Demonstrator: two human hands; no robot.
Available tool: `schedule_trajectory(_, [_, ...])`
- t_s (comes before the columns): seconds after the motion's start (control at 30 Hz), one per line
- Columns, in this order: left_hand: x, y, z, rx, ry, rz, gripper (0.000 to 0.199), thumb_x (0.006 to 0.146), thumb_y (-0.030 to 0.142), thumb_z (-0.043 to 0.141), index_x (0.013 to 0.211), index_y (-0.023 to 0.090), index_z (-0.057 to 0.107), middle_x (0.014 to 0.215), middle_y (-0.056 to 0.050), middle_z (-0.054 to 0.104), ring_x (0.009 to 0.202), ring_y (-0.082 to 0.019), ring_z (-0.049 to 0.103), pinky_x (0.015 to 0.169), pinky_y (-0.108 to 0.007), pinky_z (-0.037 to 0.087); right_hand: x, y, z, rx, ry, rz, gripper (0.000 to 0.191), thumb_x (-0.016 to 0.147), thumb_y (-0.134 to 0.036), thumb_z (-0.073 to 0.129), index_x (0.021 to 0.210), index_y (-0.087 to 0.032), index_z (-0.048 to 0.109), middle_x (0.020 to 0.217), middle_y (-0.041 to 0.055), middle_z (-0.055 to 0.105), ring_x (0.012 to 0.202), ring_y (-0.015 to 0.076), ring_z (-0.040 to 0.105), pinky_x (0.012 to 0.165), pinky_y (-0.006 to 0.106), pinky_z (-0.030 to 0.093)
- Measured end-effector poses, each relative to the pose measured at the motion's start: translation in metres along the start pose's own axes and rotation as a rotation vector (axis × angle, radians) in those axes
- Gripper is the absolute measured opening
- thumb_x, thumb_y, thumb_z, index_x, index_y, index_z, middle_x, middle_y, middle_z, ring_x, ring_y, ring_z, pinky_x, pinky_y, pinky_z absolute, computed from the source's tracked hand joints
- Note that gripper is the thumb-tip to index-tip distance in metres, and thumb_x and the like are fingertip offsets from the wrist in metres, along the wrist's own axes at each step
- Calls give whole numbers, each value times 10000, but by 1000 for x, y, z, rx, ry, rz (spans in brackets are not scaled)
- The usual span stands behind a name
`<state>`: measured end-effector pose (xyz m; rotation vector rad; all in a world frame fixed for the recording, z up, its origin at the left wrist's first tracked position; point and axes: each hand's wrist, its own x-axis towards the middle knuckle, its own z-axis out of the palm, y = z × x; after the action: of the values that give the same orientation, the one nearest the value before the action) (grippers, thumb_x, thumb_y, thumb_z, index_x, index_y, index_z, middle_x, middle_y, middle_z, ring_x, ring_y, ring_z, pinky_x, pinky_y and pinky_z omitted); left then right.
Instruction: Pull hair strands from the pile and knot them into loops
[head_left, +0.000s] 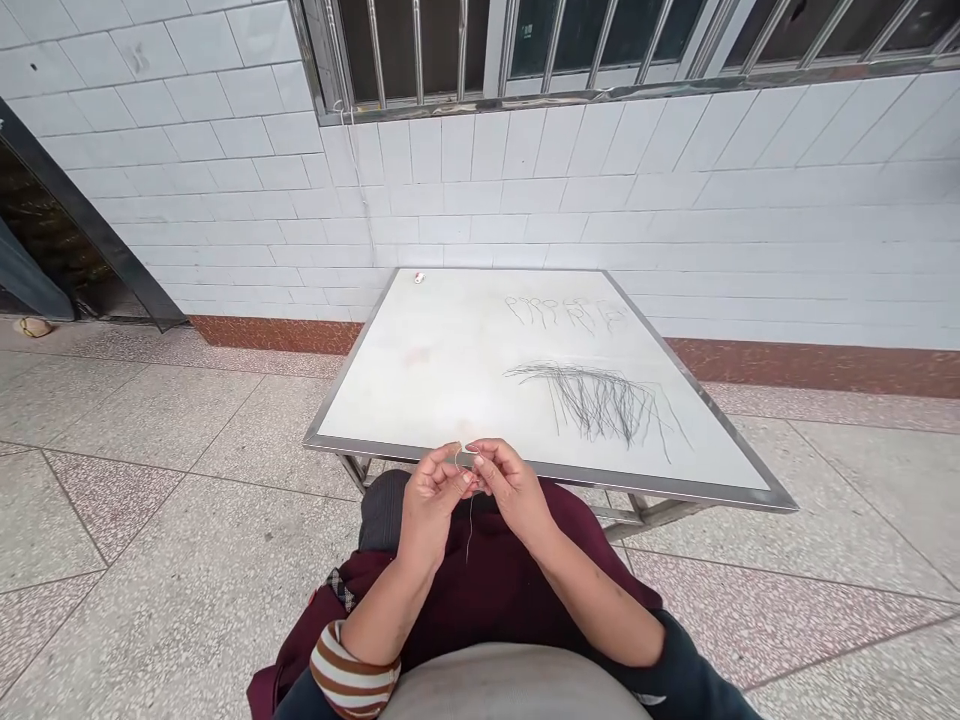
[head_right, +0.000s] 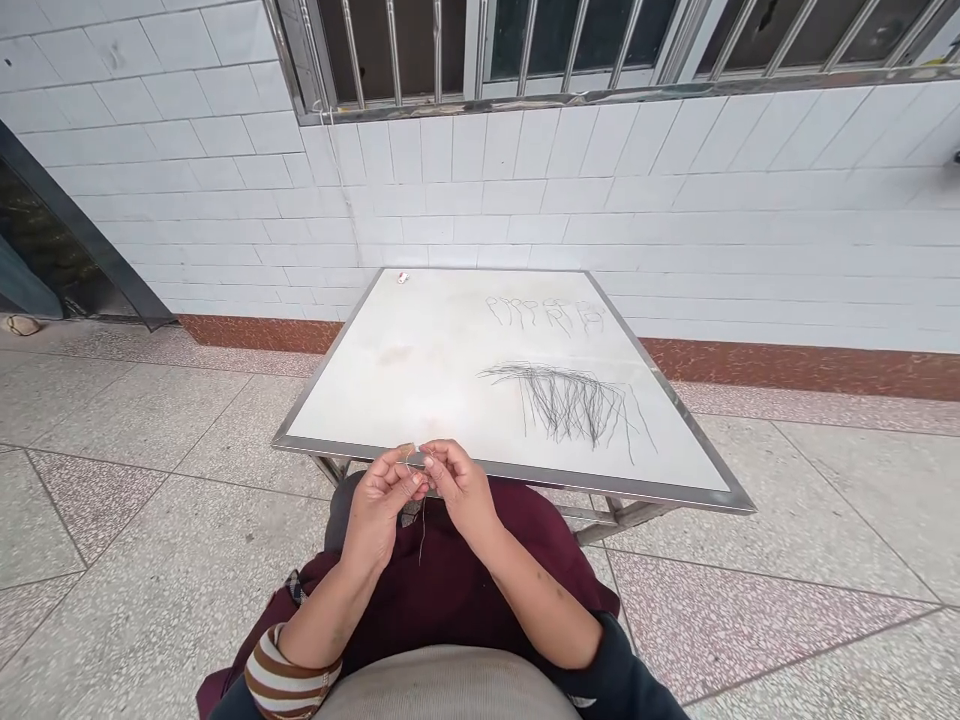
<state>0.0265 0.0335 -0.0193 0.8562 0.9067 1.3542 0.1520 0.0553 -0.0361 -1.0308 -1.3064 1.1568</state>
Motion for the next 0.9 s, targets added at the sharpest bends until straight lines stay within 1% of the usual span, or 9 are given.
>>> schedule_trajectory(0.13, [-3, 3, 1, 22, -24, 0, 409, 756, 263, 729, 1141, 191, 613, 736, 18, 622, 732, -120, 593, 760, -265, 471, -4, -1, -2, -9, 20, 13, 267, 889, -459, 521, 998, -239, 625, 684, -14, 540, 600, 141, 509, 576, 272, 454])
schedule_trajectory(0.23, [-5, 5, 1, 16, -47, 14, 383, 792, 267, 698, 1160, 214, 605, 753, 23, 601, 747, -112, 573, 780, -255, 454, -5, -4, -3, 16, 12, 16, 246, 891, -453, 527, 985, -251, 631, 683, -17, 536, 570, 133, 481, 560, 269, 438])
schedule_trajectory(0.3, [-6, 6, 2, -15, -72, 16, 382, 810, 259, 680, 1181, 221, 594, 766, 21, 588, 766, -115, 570, 791, -259, 449, -5, -7, -4, 12, 16, 15, 227, 888, -449, 532, 965, -262, 633, 675, -24, 524, 541, 126, 454, 541, 266, 419])
schedule_trajectory(0.4, [-9, 11, 4, -95, -123, -16, 399, 832, 249, 657, 1220, 230, 568, 800, 12, 569, 782, -123, 576, 809, -282, 454, -6, -12, -7, -36, 8, 18, 220, 892, -451, 521, 941, -271, 637, 637, -31, 482, 516, 127, 426, 514, 262, 390])
schedule_trajectory(0.47, [-12, 16, 5, -150, -168, -54, 407, 841, 257, 645, 1238, 242, 555, 806, 13, 547, 747, -118, 569, 762, -280, 467, -6, -15, -10, -72, -8, 5, 219, 902, -443, 505, 935, -270, 635, 632, -28, 484, 522, 133, 436, 514, 263, 385])
schedule_trajectory(0.53, [-15, 21, 5, -167, -211, -91, 419, 841, 265, 644, 1248, 247, 545, 785, 15, 527, 686, -108, 545, 650, -246, 458, -7, -17, -15, -111, -17, -33, 207, 914, -419, 493, 927, -264, 628, 687, -10, 544, 571, 143, 484, 548, 272, 406])
schedule_trajectory(0.63, [-19, 29, 1, -135, -248, -142, 438, 832, 245, 651, 1257, 240, 543, 749, 14, 524, 607, -83, 486, 507, -185, 358, -7, -21, -24, -210, -50, -130, 189, 929, -370, 478, 921, -262, 632, 840, 25, 629, 714, 169, 567, 652, 297, 450])
schedule_trajectory(0.73, [-23, 34, -7, -109, -261, -170, 425, 825, 222, 649, 1241, 230, 561, 712, 8, 550, 559, -68, 441, 466, -169, 284, -6, -25, -34, -318, -143, -225, 179, 935, -335, 484, 954, -274, 651, 894, 37, 653, 804, 185, 601, 723, 317, 469])
schedule_trajectory(0.9, [-31, 36, -19, -85, -269, -256, 442, 811, 204, 651, 1245, 232, 573, 673, 4, 561, 536, -74, 445, 462, -180, 271, -6, -32, -45, -462, -283, -344, 201, 955, -300, 473, 977, -279, 672, 845, 35, 662, 765, 176, 599, 694, 304, 470])
